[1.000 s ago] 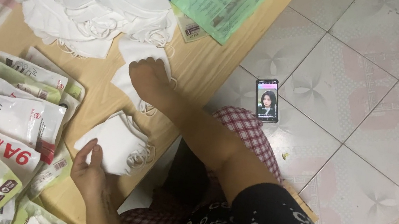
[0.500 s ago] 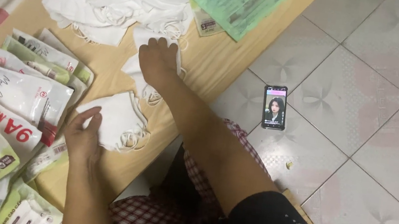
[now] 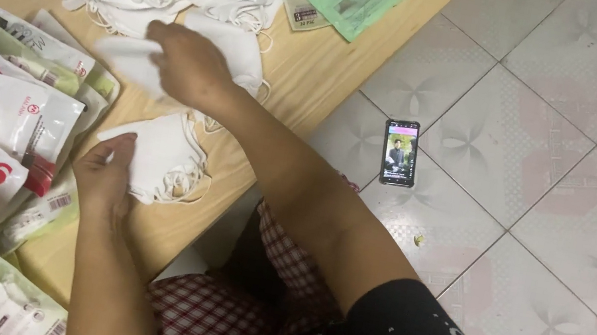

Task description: Manually packing individual face masks into plastic packaging bags on a low table.

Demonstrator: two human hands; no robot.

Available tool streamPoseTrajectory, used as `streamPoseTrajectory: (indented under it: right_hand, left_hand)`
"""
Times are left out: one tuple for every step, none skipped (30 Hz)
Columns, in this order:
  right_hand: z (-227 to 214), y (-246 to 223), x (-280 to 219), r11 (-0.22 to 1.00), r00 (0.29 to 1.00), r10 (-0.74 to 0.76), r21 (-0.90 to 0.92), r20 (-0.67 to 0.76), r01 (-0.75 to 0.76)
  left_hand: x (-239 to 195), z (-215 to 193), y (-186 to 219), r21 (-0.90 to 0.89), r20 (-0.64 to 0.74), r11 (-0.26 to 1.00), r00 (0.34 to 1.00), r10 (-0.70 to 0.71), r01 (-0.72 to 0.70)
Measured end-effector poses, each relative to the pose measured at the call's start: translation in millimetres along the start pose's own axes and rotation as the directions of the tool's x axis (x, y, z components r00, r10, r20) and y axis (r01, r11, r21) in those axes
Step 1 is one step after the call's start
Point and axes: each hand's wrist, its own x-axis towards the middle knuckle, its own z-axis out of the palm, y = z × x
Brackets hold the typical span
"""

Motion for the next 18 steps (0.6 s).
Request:
streamPoseTrajectory:
  right_hand:
    - [-1.9,-2.5,-5.5,0.979,0.995,-0.085,0.188,0.056,0.073]
    - [-3.8,-5.2,-11.2,0.919,0.980,-0.177,0.374,0.094,0.130]
    - [-1.5,-5.4,-16.6,0.919,0.979,-0.178,0.373,0.096,0.131]
    - [0.3,-5.8,-21.2,0.901,0.946,-0.273,0.392,0.174,0.188]
    - [1.8,-6.0,-25.7,0.877,0.897,-0.365,0.416,0.247,0.242]
    - [27.2,0.8,-21.0,0.876,0.897,-0.366,0.416,0.246,0.243]
    - [52.4,7.9,-16.2,0.915,0.894,-0.342,0.320,0.290,0.247]
    - [78.0,14.6,-11.3,0.942,0.891,-0.314,0.222,0.329,0.250]
    - [69.0,6.2,-15.7,0.942,0.892,-0.314,0.224,0.326,0.249]
    - [60.7,-2.4,-20.4,0.955,0.875,-0.270,0.226,0.402,0.190]
    - [52.5,-11.3,-24.9,0.966,0.851,-0.224,0.222,0.475,0.130]
    - [62.6,-3.5,-17.9,0.966,0.851,-0.226,0.224,0.474,0.132]
    - [73.0,4.1,-10.6,0.972,0.884,-0.203,0.199,0.421,0.128]
    - [84.3,11.4,-4.1,0.977,0.913,-0.179,0.175,0.366,0.121]
    - [77.7,16.8,-0.5,0.977,0.913,-0.180,0.177,0.366,0.122]
    - [70.3,22.4,4.1,0.990,0.949,-0.138,0.024,0.283,0.137]
    - [63.1,27.9,8.9,0.982,0.975,-0.108,-0.130,0.192,0.134]
    - [59.5,34.5,12.8,0.982,0.975,-0.109,-0.128,0.195,0.136]
  left_hand:
    - [4.1,-3.0,-8.1,0.032,-0.033,0.997,0.997,-0.064,0.065]
    - [8.0,-6.4,-15.9,0.062,-0.068,0.989,0.990,-0.127,0.131]
    - [-7.3,1.5,19.4,0.060,-0.070,0.990,0.989,-0.127,0.131]
    - [-21.7,9.5,55.6,-0.105,-0.026,0.982,0.986,-0.163,0.160]
    - [-36.2,17.8,92.0,-0.267,0.023,0.945,0.981,-0.191,0.190]
    - [-28.9,12.2,84.1,-0.266,0.023,0.945,0.982,-0.189,0.189]
    - [-21.7,6.9,76.2,-0.328,0.111,0.902,0.959,-0.260,0.283]
    - [-13.9,1.0,68.8,-0.375,0.203,0.847,0.925,-0.322,0.377]
    - [-10.4,-2.7,49.3,-0.372,0.203,0.849,0.925,-0.321,0.376]
    - [-7.3,-7.1,29.4,-0.261,0.167,0.929,0.960,-0.224,0.263]
    - [-3.8,-11.9,9.6,-0.141,0.142,0.980,0.982,-0.121,0.141]
    - [-11.1,-6.8,19.0,-0.141,0.141,0.980,0.983,-0.119,0.139]
    - [-18.1,-2.0,28.4,-0.117,0.042,0.984,0.990,-0.131,0.135]
    - [-25.9,2.1,37.2,-0.092,-0.058,0.987,0.988,-0.140,0.135]
    - [-22.9,1.1,29.2,-0.090,-0.059,0.987,0.988,-0.140,0.134]
    - [-19.2,1.1,21.4,0.015,-0.099,0.999,0.994,-0.042,0.044]
    - [-15.3,0.8,13.5,0.124,-0.127,0.991,0.990,0.059,-0.043]
    - [-15.6,-0.7,13.0,0.125,-0.130,0.991,0.990,0.058,-0.041]
